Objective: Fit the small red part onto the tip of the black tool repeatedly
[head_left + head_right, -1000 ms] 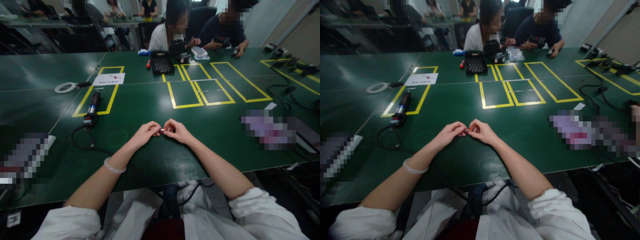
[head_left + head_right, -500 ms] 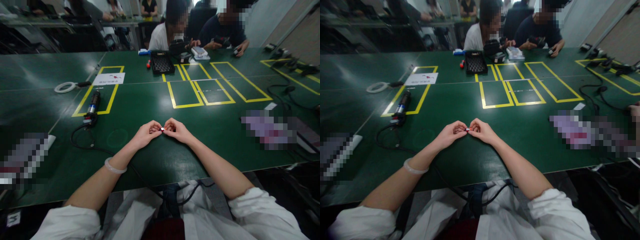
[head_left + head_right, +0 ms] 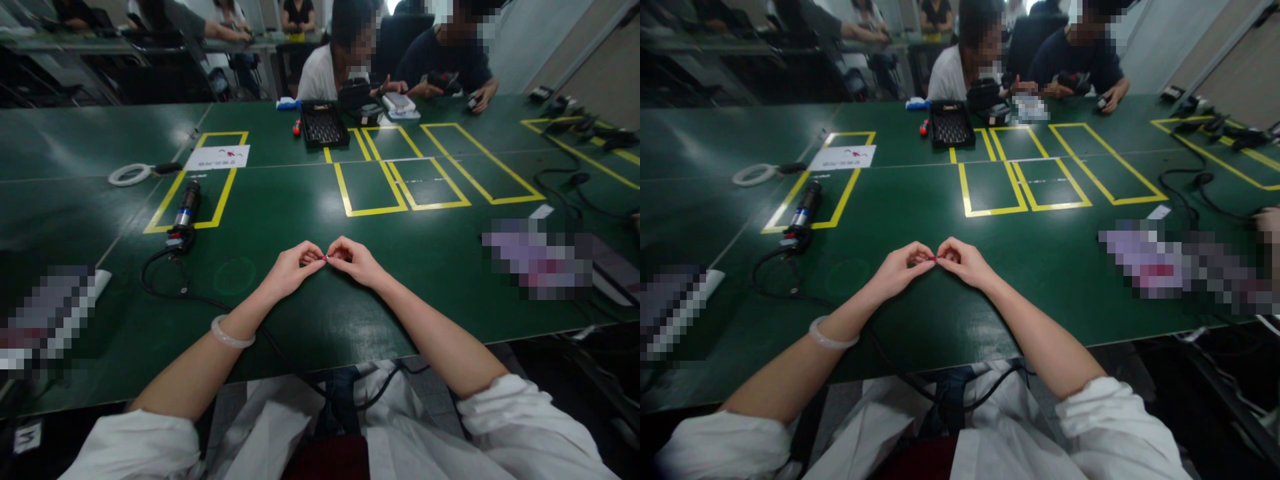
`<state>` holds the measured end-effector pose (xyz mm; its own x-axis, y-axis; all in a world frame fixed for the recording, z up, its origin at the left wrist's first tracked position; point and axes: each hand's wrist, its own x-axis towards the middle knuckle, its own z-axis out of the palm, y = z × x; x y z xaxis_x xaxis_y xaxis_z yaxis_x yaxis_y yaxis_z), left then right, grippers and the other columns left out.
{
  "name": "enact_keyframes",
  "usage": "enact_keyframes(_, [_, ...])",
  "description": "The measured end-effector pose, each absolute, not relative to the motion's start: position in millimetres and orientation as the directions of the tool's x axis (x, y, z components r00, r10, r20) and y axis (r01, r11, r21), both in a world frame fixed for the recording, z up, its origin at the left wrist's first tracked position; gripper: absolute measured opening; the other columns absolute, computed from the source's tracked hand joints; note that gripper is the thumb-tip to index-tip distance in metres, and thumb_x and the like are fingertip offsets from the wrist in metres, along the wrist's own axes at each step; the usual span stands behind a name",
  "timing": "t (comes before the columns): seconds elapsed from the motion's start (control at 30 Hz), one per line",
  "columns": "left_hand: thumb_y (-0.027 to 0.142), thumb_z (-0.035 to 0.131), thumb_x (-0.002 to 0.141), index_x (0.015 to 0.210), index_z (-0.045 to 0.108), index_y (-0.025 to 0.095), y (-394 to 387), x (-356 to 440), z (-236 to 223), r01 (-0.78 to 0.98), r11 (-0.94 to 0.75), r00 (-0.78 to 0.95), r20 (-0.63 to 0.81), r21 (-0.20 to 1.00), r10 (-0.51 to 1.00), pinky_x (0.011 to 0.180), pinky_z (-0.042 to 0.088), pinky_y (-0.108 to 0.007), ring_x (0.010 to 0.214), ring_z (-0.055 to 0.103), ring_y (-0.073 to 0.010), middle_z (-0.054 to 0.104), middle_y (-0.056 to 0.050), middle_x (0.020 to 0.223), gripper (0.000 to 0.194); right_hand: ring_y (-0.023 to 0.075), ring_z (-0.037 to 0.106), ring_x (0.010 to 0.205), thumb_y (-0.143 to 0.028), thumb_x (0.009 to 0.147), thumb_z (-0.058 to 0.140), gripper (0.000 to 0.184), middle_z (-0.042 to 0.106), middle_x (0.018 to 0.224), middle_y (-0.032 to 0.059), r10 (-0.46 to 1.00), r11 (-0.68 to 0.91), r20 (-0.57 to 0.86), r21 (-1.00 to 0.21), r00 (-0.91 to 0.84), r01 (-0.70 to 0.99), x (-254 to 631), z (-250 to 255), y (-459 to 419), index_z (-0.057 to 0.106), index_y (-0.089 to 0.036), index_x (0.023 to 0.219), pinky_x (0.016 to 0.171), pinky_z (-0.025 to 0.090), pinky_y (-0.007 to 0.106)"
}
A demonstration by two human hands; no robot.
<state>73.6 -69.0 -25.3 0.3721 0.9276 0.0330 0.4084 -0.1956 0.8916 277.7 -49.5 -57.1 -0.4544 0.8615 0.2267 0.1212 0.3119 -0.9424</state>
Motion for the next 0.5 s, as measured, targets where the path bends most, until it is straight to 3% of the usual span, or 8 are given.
enact_keyframes(0.2, [0.032,0.063,0.086,0.094,0.063,0.018,-70.9,73.2,-22.7,0.446,-0.348,0.402,0.163,0.824,0.901,0.086,0.05,-0.032,0.091,0.063,-0.0188,0.066,-0.006,0.097,0.017,0.0134,0.06,0.074,-0.037,0.085,0.066,0.021,0.066,0.084,0.0013,0.878,0.248,0.188,-0.965,-0.441,0.083,277.8,-56.2,-48.7,0.061,-0.018,0.092,0.073,0.049,0.028])
enact_keyframes(0.5, [0.03,0.064,0.086,0.096,0.06,0.017,-70.1,72.8,-24.2,0.441,-0.362,0.382,0.193,0.821,0.904,0.085,0.05,-0.032,0.089,0.064,-0.0183,0.065,-0.006,0.097,0.017,0.0133,0.061,0.076,-0.029,0.082,0.07,0.023,0.067,0.091,0.0029,0.846,0.331,0.269,-0.942,-0.461,0.058,277.5,-56.6,-48.7,0.06,-0.018,0.099,0.077,0.051,0.03])
